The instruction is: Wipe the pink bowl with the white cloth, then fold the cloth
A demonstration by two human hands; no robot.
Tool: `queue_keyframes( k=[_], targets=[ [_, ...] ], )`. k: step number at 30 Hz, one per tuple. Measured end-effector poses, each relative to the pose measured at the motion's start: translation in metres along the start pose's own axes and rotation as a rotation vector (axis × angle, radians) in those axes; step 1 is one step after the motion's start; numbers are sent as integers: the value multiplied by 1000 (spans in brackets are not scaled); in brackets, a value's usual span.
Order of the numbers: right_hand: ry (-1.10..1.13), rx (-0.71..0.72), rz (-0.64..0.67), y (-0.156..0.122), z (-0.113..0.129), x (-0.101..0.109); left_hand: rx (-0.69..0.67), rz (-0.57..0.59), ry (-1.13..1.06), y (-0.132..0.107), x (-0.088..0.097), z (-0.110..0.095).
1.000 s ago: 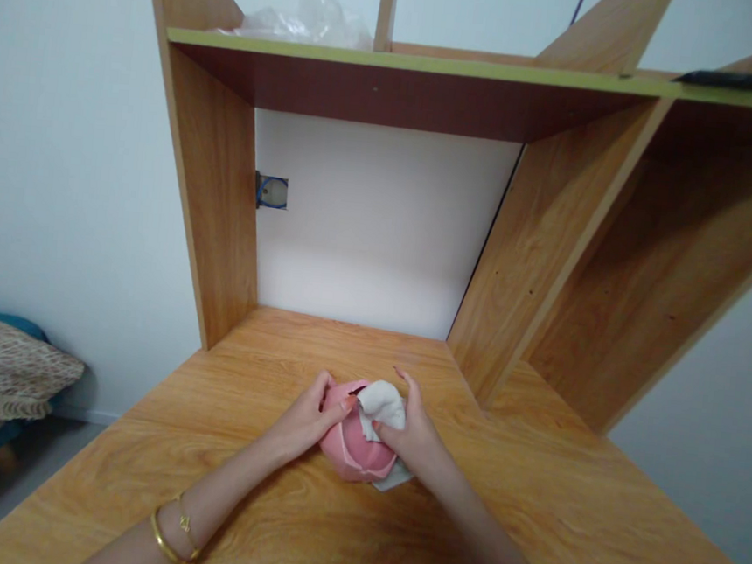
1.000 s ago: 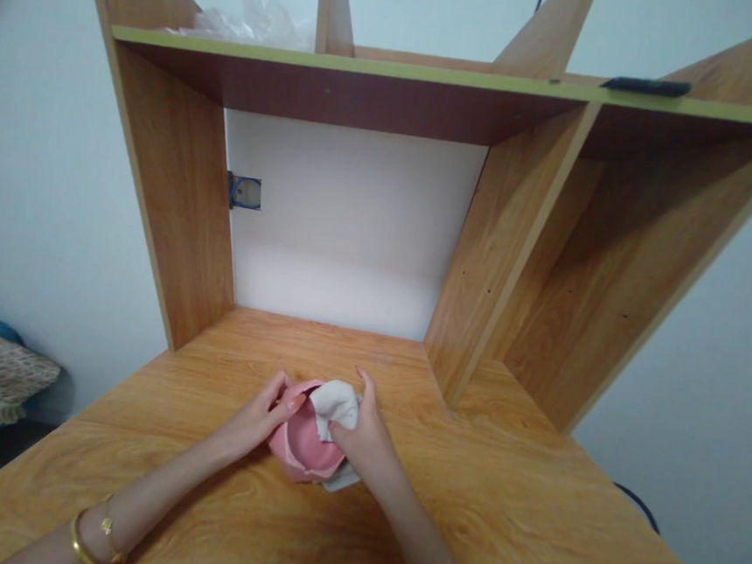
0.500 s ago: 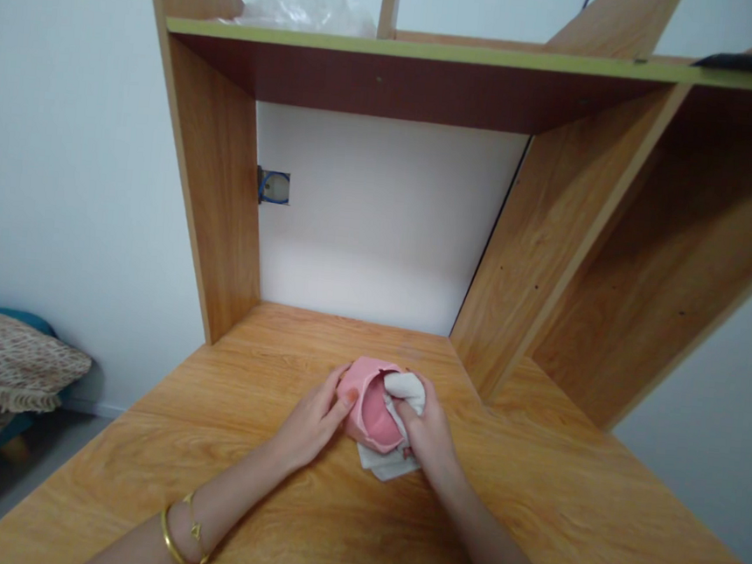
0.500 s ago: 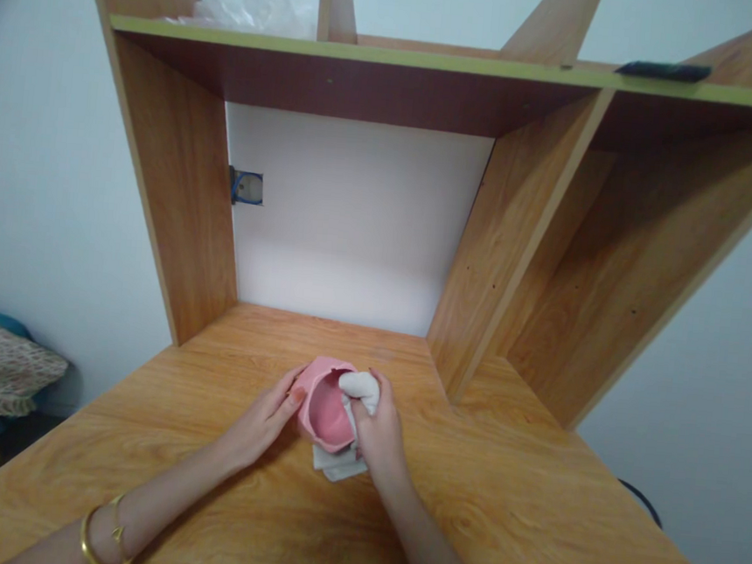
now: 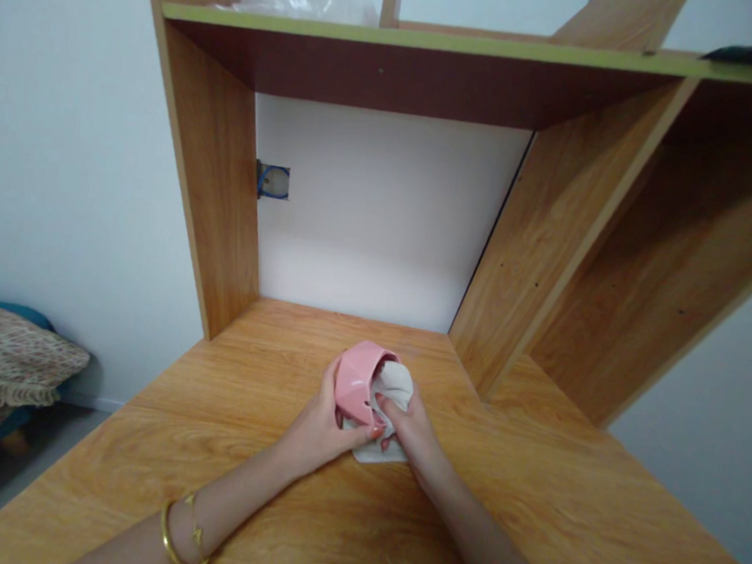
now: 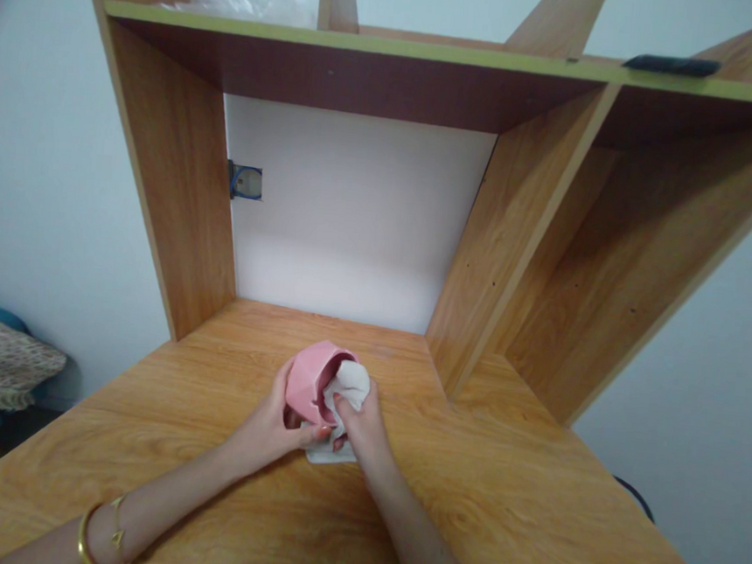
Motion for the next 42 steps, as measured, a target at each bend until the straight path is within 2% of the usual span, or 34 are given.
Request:
queue_keyframes(
  k=[5, 10, 14, 17, 23, 27, 30, 37, 42],
  targets=[
    [-16, 58, -114, 0, 7, 10, 57, 10, 19, -1, -3, 2],
    [-65, 7, -42, 0, 1, 0, 94, -54, 164, -3, 4, 1],
    [-110, -4, -56, 0, 0, 1, 83, -60, 291, -1, 11, -4],
    [-158, 28, -130, 1, 1, 12, 87, -55, 363, 0, 14, -5],
    [-318, 192, -272, 8, 16, 37, 97, 12, 467, -1, 9, -6],
    [-509, 264, -239, 6, 33, 36, 97, 88, 544, -3, 3, -10],
    [-570, 293, -211, -1, 40, 33, 67, 144, 553, -3, 1, -11],
    [-490, 288, -142, -1, 32, 27, 4, 186, 460, -2, 0, -13],
    [-453, 303, -152, 3, 27, 29, 13, 189, 483, -3, 2, -12]
  ],
)
Point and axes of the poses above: each hand's wrist, its own y-axis towards the middle knuckle, its own x-axis out of the back of the hand, z = x × y, the point moved 9 cm from there along y, towards the middle knuckle, and after that the axes turned 1 degree about -z, right-handed, at the moved point
